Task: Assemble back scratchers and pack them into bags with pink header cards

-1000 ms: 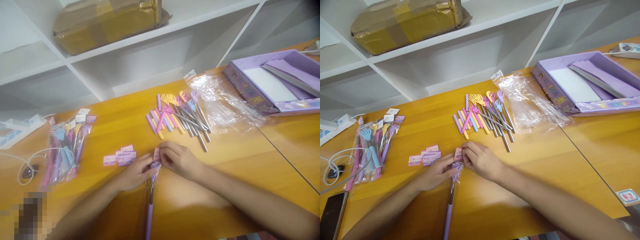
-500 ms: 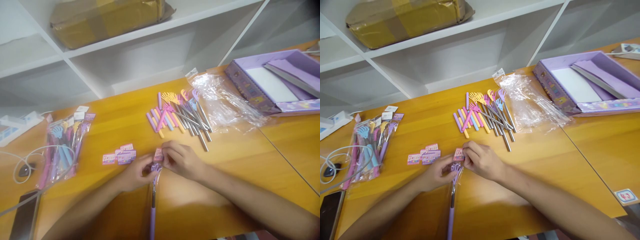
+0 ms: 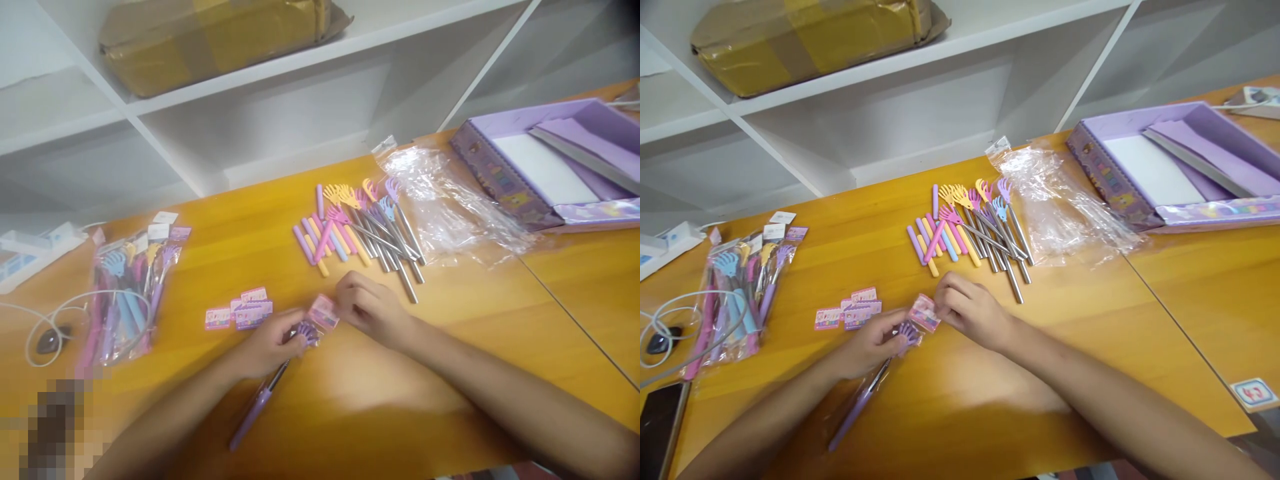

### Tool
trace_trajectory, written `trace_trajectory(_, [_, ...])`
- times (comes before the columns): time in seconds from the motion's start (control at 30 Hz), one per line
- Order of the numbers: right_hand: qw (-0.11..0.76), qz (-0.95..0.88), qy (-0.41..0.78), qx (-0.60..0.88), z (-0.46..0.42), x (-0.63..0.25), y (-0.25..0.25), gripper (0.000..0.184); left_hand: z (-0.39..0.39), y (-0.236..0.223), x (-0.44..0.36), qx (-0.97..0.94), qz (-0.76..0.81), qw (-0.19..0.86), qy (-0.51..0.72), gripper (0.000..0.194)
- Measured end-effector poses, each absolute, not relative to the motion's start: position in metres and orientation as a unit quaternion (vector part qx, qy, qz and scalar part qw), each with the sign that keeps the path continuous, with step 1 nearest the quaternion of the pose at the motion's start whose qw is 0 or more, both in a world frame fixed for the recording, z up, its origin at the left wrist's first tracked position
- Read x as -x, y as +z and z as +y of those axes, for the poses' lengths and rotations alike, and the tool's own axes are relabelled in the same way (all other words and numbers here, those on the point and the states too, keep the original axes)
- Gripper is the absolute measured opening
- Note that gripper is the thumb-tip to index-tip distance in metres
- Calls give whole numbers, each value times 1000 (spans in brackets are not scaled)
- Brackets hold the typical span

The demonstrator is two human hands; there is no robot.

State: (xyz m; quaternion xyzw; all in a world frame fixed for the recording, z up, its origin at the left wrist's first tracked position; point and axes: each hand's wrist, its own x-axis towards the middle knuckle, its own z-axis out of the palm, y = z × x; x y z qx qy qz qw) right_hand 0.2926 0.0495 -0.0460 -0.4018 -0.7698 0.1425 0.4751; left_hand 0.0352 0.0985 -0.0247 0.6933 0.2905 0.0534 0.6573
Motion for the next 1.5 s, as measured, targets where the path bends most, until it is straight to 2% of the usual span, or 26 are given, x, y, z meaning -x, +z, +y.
trace_trajectory(0.13, [472,-765,132,417,52,-295,-43,28,97,-31,-32,-637,303,706,64,25])
trace_trajectory(0.27, [473,-743,210,425,52,-294,-41,31,96,-35,-30,-637,313,700,78,32])
trace_trajectory(0.47, [453,-687,340,456,52,-295,-40,22,98,-33,-33,-665,299,675,114,43])
trace_trajectory(0.6, [435,-683,387,442,55,-298,-41,16,98,-27,-38,-694,286,653,99,34])
trace_trajectory(0.73, [446,-663,361,481,57,-293,-39,21,95,-27,-39,-714,296,625,108,23])
trace_trajectory(0.87, [459,-644,323,520,64,-279,-35,25,93,-35,-37,-694,275,651,136,27])
trace_trajectory(0.97, [447,-642,346,518,74,-272,-36,27,93,-39,-35,-690,294,634,189,25])
trace_trajectory(1.07, [440,-623,380,524,82,-273,-37,31,92,-39,-34,-693,310,612,224,33])
trace_trajectory(1.17, [432,-616,381,538,83,-285,-33,34,90,-35,-33,-687,302,628,206,49])
trace_trajectory(1.23, [434,-617,360,549,81,-295,-24,35,90,-32,-32,-685,297,636,194,52])
trace_trajectory(1.37, [476,-563,339,584,82,-301,0,35,91,-28,-29,-717,256,634,132,45])
trace_trajectory(1.5, [415,-603,406,547,96,-263,8,34,92,-27,-28,-765,215,601,87,21])
